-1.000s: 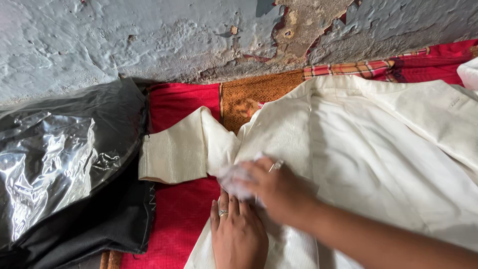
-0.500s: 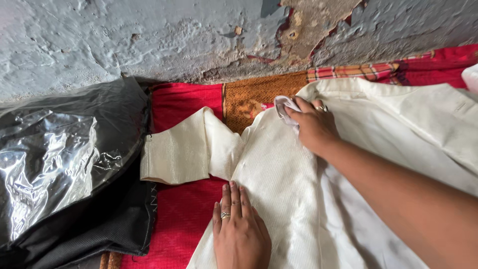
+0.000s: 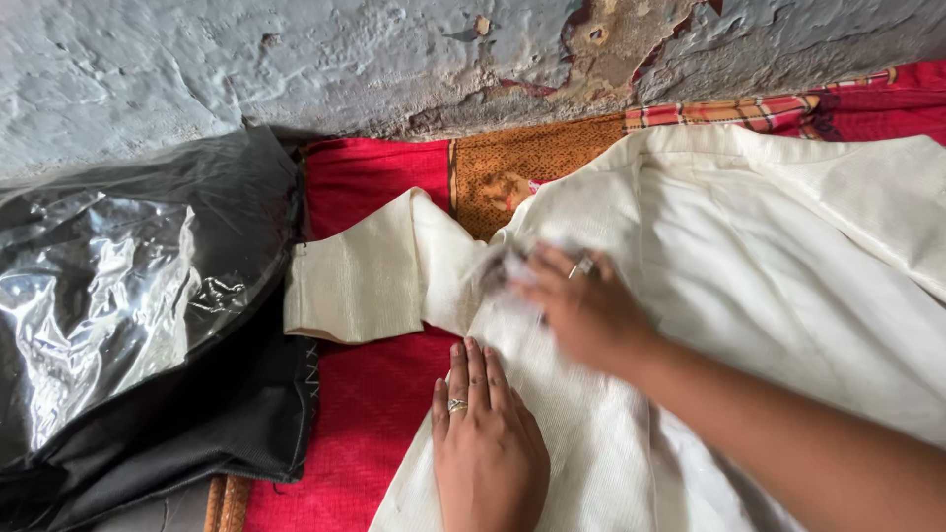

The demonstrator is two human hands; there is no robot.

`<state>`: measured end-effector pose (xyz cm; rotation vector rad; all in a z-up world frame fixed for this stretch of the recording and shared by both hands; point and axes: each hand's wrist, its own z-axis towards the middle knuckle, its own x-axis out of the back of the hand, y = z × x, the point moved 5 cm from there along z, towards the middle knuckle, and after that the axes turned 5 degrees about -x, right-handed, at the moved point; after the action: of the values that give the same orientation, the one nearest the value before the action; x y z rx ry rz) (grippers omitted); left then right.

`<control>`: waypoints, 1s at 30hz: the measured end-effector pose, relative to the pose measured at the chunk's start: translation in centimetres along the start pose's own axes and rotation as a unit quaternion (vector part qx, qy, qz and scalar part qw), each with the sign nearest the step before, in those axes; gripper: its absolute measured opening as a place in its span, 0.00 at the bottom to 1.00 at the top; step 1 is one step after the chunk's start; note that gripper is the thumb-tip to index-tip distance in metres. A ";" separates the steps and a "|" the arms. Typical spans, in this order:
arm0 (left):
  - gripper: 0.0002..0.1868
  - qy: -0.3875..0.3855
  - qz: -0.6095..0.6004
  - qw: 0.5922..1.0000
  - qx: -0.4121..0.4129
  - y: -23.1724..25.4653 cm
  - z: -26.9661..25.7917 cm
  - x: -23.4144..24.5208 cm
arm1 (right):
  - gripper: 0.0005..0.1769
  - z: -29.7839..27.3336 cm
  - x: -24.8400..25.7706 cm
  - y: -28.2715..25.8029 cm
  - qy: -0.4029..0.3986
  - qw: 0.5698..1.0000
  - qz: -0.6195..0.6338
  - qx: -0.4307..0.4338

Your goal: The person wipes a white shirt laid on a patterned mat using a small cloth. They systematically clean the shirt's body, collar, and sleeves, then flip the shirt to clean the other side.

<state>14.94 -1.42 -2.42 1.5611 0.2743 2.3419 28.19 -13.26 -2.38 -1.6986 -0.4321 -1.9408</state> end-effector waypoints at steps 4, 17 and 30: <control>0.29 -0.008 0.011 1.000 0.002 -0.2 0.1 -0.4 | 0.41 2.9 0.4 9.0 0.046 0.991 -0.029 -0.125; 0.29 0.018 -0.026 0.999 0.002 0.2 0.3 0.6 | 0.39 -4.0 3.4 -4.9 0.047 0.994 0.082 0.047; 0.27 -0.005 0.003 1.000 0.013 0.5 0.3 1.0 | 0.36 -0.9 2.4 12.3 -0.001 0.968 0.006 -0.252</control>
<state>14.79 -1.52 -1.26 1.5863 0.3003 2.3442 34.31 -24.16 -1.34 -1.9949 0.0882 -2.1643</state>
